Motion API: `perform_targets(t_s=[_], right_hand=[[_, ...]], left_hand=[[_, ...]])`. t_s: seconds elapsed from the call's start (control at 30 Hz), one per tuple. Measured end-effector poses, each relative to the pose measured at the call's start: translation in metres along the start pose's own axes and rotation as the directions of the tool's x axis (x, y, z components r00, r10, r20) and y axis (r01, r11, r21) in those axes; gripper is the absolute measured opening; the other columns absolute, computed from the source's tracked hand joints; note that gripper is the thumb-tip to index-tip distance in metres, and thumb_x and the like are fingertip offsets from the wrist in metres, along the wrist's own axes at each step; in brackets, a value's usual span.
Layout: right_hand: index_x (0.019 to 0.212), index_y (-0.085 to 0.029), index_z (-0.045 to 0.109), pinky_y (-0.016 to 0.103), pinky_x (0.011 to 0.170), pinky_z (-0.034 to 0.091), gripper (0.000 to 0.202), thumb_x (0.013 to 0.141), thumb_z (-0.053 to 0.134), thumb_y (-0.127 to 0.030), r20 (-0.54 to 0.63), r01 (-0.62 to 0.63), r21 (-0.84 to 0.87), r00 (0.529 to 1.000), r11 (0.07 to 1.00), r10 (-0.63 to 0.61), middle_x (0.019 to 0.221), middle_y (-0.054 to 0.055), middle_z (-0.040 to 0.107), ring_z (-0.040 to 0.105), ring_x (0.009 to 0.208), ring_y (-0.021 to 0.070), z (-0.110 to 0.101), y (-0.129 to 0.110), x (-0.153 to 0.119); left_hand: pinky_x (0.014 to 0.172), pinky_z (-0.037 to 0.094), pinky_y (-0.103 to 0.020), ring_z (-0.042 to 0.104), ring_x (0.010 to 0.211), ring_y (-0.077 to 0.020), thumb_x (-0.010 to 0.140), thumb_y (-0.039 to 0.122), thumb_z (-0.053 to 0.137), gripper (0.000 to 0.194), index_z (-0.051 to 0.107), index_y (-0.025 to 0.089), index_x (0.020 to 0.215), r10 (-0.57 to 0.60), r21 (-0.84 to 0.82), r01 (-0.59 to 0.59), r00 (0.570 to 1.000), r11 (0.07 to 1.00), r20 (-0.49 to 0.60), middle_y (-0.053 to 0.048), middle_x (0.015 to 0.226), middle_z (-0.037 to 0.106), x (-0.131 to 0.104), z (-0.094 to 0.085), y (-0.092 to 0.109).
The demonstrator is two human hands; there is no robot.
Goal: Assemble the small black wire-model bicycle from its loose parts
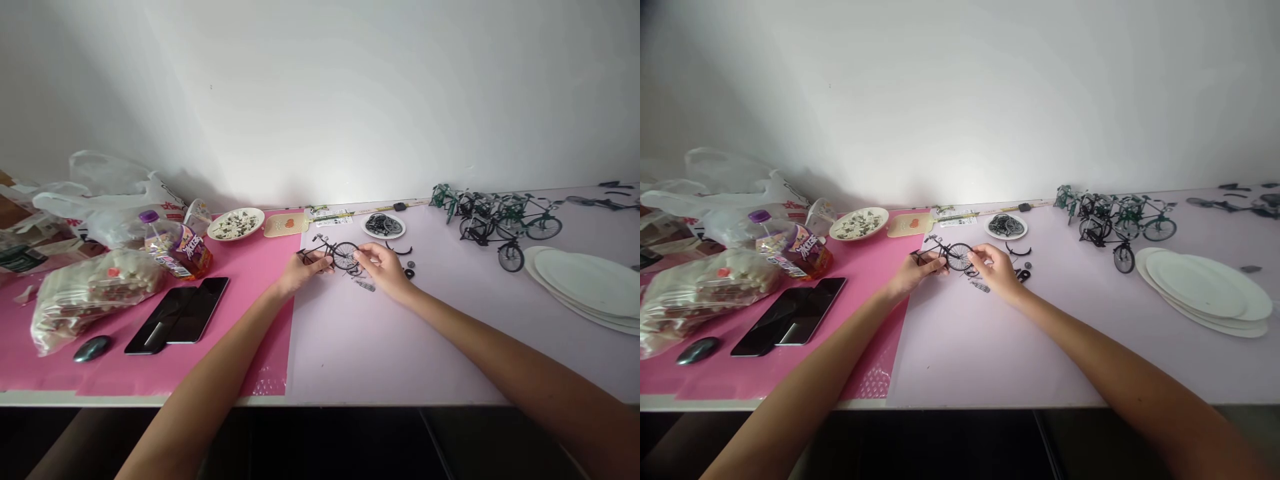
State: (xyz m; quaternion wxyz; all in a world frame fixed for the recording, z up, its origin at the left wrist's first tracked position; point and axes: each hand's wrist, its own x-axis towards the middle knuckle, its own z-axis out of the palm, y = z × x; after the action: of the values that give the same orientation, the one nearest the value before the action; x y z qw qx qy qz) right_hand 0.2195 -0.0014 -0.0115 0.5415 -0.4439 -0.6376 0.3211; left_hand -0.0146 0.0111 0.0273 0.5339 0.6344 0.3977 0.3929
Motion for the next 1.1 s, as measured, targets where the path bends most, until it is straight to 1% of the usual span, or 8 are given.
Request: perform_targets(t_s=[0.17, 0.27, 0.47, 0.67, 0.87, 1.1], right_hand=[[0.097, -0.022, 0.069, 0.035, 0.064, 0.059, 0.042, 0.086, 0.072, -0.062, 0.03, -0.042, 0.051, 0.999, 0.998, 0.04, 0.089, 0.006, 0.074, 0.069, 0.071, 0.0219, 0.001, -0.004, -0.002], [0.095, -0.022, 0.068, 0.034, 0.059, 0.059, 0.041, 0.085, 0.073, -0.062, 0.054, -0.063, 0.06, 0.997, 0.996, 0.06, 0.084, 0.005, 0.073, 0.069, 0.067, 0.0218, 0.0, -0.007, -0.002], [0.093, -0.02, 0.067, 0.032, 0.058, 0.06, 0.043, 0.082, 0.076, -0.061, 0.053, -0.074, 0.061, 0.996, 0.995, 0.071, 0.084, 0.006, 0.075, 0.071, 0.065, 0.0206, -0.003, -0.008, -0.001], [0.092, -0.019, 0.068, 0.029, 0.055, 0.059, 0.043, 0.081, 0.077, -0.06, 0.08, -0.094, 0.071, 0.993, 0.993, 0.089, 0.082, 0.006, 0.075, 0.072, 0.064, 0.02, -0.002, -0.008, -0.001], [0.091, -0.019, 0.069, 0.03, 0.057, 0.059, 0.042, 0.081, 0.077, -0.059, 0.068, -0.071, 0.067, 0.995, 0.995, 0.066, 0.082, 0.006, 0.075, 0.071, 0.062, 0.0194, -0.004, -0.009, 0.0], [0.091, -0.018, 0.069, 0.028, 0.053, 0.057, 0.044, 0.081, 0.077, -0.06, 0.082, -0.084, 0.064, 0.993, 0.994, 0.079, 0.08, 0.006, 0.074, 0.071, 0.063, 0.02, -0.004, -0.013, -0.001]], left_hand=[[0.078, 0.052, -0.033, 0.066, 0.073, -0.0191, 0.068, 0.057, 0.088, 0.046, 0.076, 0.015, 0.083, -0.002, -0.014, 0.002, 1.0, 1.0, -0.005, -0.007, 0.077, 0.077, 0.0, 0.001, 0.0], [0.079, 0.053, -0.033, 0.067, 0.075, -0.0199, 0.068, 0.057, 0.088, 0.047, 0.076, 0.015, 0.083, 0.006, -0.002, -0.006, 1.0, 1.0, -0.011, -0.008, 0.078, 0.077, 0.001, 0.001, -0.001], [0.081, 0.051, -0.033, 0.066, 0.077, -0.0189, 0.07, 0.057, 0.087, 0.047, 0.074, 0.015, 0.083, 0.039, -0.01, -0.039, 0.999, 0.999, -0.033, -0.007, 0.08, 0.076, 0.002, 0.0, -0.004], [0.08, 0.049, -0.032, 0.064, 0.078, -0.018, 0.073, 0.055, 0.086, 0.043, 0.072, 0.015, 0.081, 0.069, -0.008, -0.07, 0.997, 0.998, -0.042, -0.006, 0.08, 0.073, 0.001, 0.0, -0.004], [0.08, 0.047, -0.031, 0.062, 0.077, -0.0168, 0.073, 0.054, 0.086, 0.042, 0.072, 0.015, 0.081, 0.048, -0.014, -0.049, 0.999, 0.999, -0.023, -0.005, 0.078, 0.073, 0.0, 0.001, -0.001], [0.079, 0.047, -0.031, 0.062, 0.075, -0.017, 0.072, 0.052, 0.087, 0.04, 0.071, 0.016, 0.081, 0.035, -0.011, -0.036, 0.999, 0.999, -0.029, -0.005, 0.076, 0.073, -0.001, 0.001, 0.0]])
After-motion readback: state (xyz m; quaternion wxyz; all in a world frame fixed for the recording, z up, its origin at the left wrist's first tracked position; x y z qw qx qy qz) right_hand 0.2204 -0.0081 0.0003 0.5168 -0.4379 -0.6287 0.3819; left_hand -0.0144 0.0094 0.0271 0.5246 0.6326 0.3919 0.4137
